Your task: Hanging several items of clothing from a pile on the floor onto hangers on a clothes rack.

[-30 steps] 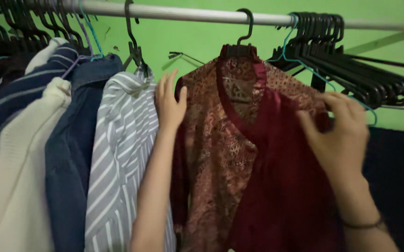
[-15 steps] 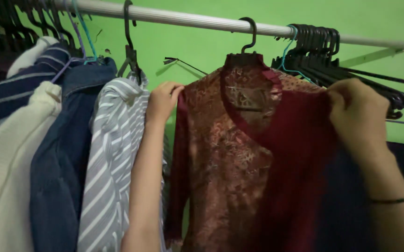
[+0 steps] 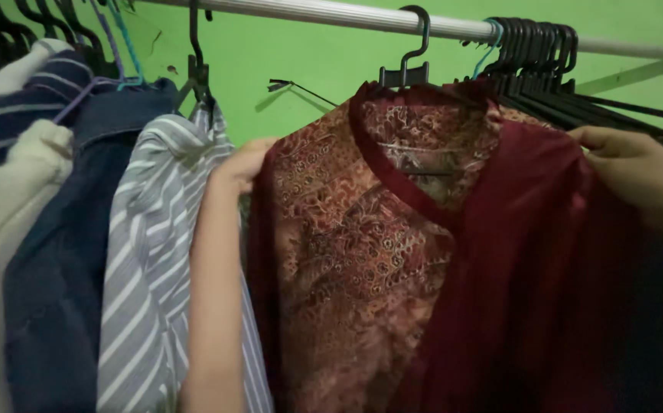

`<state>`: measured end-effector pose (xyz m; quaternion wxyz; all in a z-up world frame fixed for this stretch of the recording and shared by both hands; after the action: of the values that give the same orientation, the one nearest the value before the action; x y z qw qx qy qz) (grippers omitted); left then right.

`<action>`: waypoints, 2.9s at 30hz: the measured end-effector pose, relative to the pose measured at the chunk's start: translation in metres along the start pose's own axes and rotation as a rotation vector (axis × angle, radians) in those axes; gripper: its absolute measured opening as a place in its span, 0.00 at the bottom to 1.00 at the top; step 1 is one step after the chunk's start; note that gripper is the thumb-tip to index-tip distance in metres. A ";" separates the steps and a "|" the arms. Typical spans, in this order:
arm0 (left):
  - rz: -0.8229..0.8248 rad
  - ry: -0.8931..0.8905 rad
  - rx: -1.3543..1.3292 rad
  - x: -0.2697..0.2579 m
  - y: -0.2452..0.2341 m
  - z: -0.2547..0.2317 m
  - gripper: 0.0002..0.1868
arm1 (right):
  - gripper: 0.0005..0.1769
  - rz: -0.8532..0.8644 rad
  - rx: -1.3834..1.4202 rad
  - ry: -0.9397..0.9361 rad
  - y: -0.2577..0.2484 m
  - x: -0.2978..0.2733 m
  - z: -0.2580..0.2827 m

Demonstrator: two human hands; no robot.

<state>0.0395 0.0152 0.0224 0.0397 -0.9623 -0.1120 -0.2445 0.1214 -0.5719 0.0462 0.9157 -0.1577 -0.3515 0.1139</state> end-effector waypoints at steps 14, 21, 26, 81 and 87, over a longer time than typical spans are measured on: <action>-0.105 0.325 0.218 0.001 0.003 0.014 0.21 | 0.22 -0.144 -0.174 -0.352 0.006 -0.026 0.040; -0.429 0.637 0.609 -0.048 0.057 -0.050 0.14 | 0.23 -0.112 -0.568 -0.499 0.063 -0.049 0.110; -0.445 0.707 0.531 -0.045 0.053 -0.057 0.14 | 0.21 -0.071 -0.474 -0.391 0.059 -0.020 0.092; -0.769 0.584 1.152 -0.220 0.194 -0.183 0.12 | 0.16 0.258 0.760 -0.676 0.239 -0.060 0.045; -0.949 0.559 1.412 -0.277 0.198 -0.214 0.11 | 0.24 -0.205 0.473 -0.752 0.252 0.047 0.030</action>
<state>-0.2496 -0.2594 0.0734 0.5431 -0.4713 -0.6089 -0.3348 0.1105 -0.3180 0.0032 0.7419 0.1436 -0.6377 0.1493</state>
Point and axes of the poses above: each hand's wrist, its own x-axis towards the middle knuckle, its own y-axis out of the palm, z = x × y, the point moved 5 cm from there along x, towards the middle knuckle, and after that the axes turned 7 degrees about -y, right-handed, at the moved point
